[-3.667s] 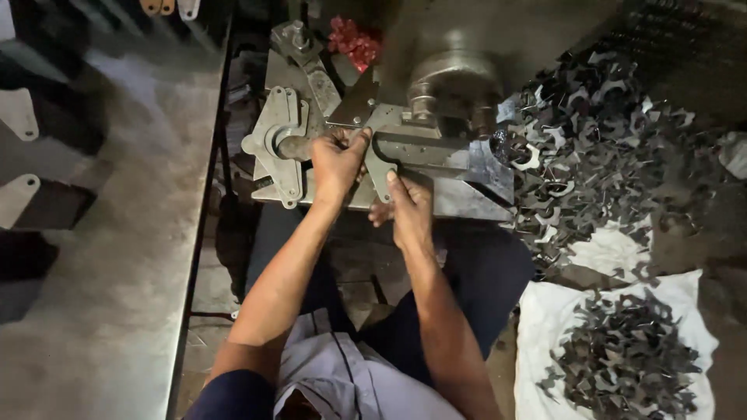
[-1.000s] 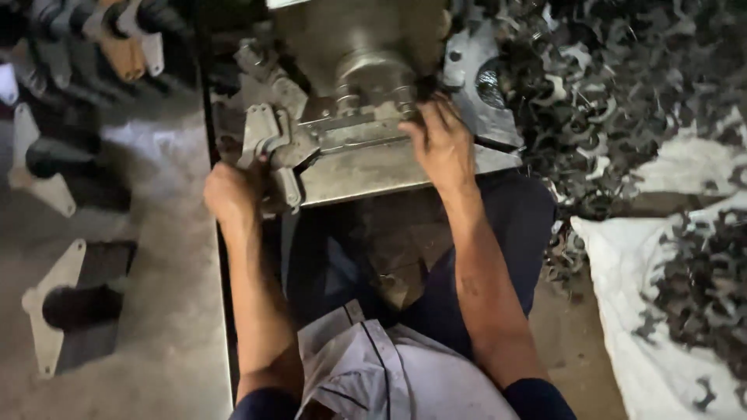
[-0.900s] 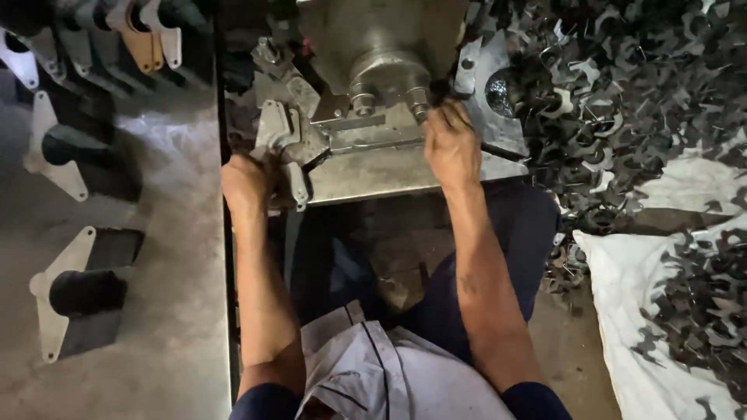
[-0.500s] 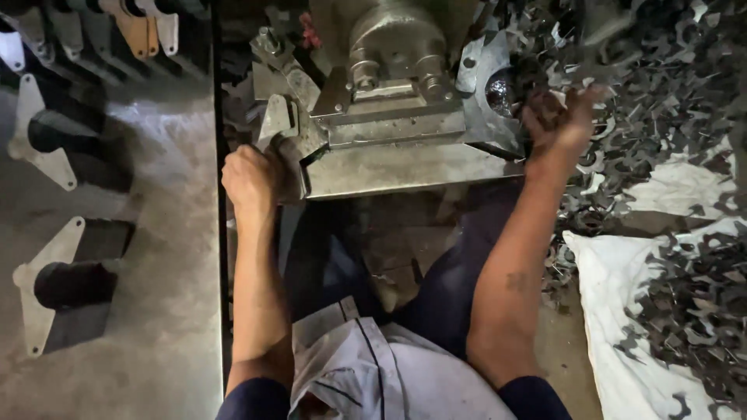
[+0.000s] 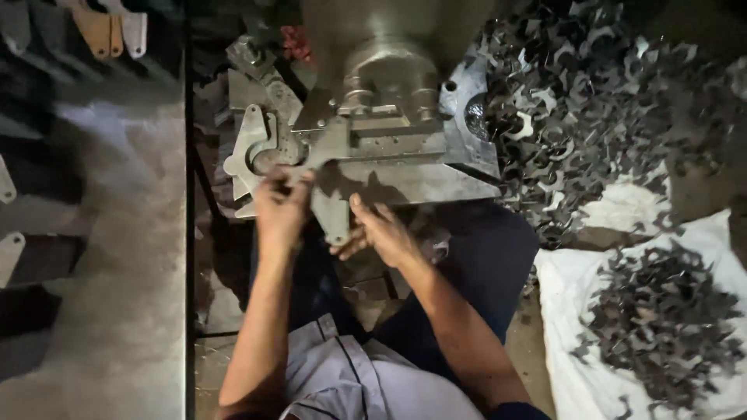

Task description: The worker is using a mechanical press to shape or assemble small metal components in a fabrication shop.

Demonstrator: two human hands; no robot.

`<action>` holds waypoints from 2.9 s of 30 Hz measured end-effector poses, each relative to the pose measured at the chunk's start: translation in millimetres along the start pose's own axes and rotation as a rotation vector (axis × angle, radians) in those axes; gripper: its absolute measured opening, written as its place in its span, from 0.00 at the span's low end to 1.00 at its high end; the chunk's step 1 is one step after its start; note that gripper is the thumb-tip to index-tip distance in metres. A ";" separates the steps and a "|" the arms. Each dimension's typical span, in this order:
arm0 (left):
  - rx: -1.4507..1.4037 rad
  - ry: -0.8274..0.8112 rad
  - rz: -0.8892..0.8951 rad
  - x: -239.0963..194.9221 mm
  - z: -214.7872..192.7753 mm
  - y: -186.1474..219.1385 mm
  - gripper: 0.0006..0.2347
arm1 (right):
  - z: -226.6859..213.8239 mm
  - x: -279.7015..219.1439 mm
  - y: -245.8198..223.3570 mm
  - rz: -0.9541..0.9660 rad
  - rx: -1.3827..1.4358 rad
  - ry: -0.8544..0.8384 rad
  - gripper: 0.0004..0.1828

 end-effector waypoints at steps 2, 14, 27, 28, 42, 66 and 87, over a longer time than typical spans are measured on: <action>-0.030 -0.043 0.044 -0.3 22.0 -14.8 0.09 | 2.9 0.0 4.6 0.019 0.060 0.054 0.27; -0.205 -0.079 0.198 -8.9 32.3 -17.9 0.08 | -10.2 41.9 -37.6 -0.101 -0.108 0.407 0.16; 0.230 0.009 0.466 -24.2 36.5 -17.1 0.04 | -8.7 41.8 -47.8 -0.171 -0.106 0.356 0.16; 0.236 0.006 0.469 -24.9 36.4 -18.8 0.04 | -9.2 41.7 -46.6 -0.172 -0.098 0.356 0.16; 0.123 0.014 0.600 -28.2 38.8 -29.8 0.11 | -14.2 23.2 -69.4 -0.106 0.210 0.132 0.33; 0.341 -0.208 0.731 -21.3 49.2 8.5 0.07 | -35.9 12.1 -76.0 -0.688 -0.656 0.389 0.12; 1.049 0.198 0.472 94.9 -83.1 -1.4 0.24 | -45.2 -0.1 -95.9 -1.007 -0.964 0.803 0.25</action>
Point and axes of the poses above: each hand's wrist, its own x-axis towards the middle knuckle, its own z-axis out of the palm, y = z × x, the point moved 3 cm from there along x, towards the middle knuckle, and after that the axes turned 6 degrees about y, right-handed, at the moved point
